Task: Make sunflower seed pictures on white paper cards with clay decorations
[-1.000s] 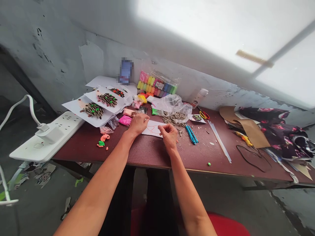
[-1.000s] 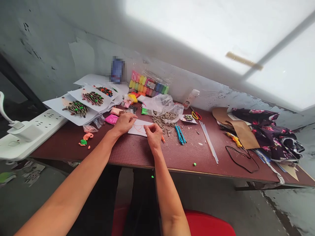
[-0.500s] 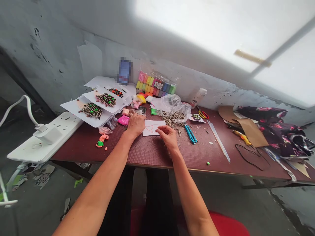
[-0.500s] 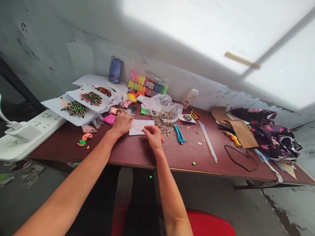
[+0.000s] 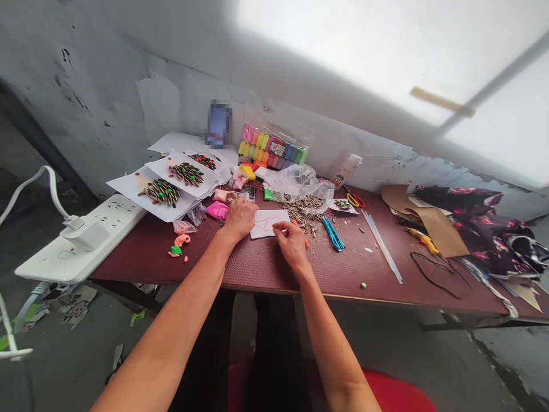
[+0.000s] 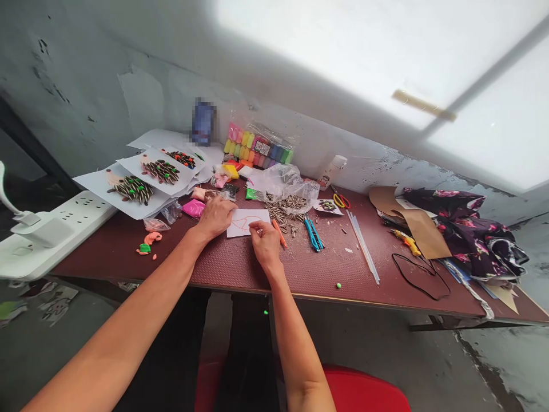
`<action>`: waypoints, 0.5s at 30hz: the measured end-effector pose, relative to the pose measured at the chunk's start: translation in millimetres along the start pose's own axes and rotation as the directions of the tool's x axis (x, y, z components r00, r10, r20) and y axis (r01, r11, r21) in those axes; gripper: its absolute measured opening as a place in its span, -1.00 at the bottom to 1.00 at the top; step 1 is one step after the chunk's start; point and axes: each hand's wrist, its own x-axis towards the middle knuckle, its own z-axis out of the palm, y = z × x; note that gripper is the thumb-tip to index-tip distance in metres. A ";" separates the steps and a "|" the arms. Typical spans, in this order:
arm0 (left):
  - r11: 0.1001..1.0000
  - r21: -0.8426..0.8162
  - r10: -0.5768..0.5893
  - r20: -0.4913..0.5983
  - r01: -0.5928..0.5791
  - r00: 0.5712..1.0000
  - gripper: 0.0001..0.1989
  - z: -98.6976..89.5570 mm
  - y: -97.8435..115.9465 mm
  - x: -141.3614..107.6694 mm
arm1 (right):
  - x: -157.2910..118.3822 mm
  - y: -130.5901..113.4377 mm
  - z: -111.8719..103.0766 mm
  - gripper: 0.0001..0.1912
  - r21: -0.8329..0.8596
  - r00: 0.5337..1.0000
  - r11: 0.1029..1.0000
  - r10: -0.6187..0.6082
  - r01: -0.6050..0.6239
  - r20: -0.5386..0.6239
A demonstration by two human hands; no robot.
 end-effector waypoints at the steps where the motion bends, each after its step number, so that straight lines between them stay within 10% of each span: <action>1: 1.000 0.004 -0.005 0.000 0.005 1.000 -0.66 -0.6 0.4 -0.1 | -0.6 0.0 0.4 -0.85 -0.034 1.000 0.999 0.002 -0.002 -0.002; 15: 1.000 0.011 0.009 0.026 -0.009 1.000 -0.66 -4.0 3.6 -1.8 | -4.4 2.2 9.7 -0.83 -0.310 0.997 0.948 -0.072 0.075 0.024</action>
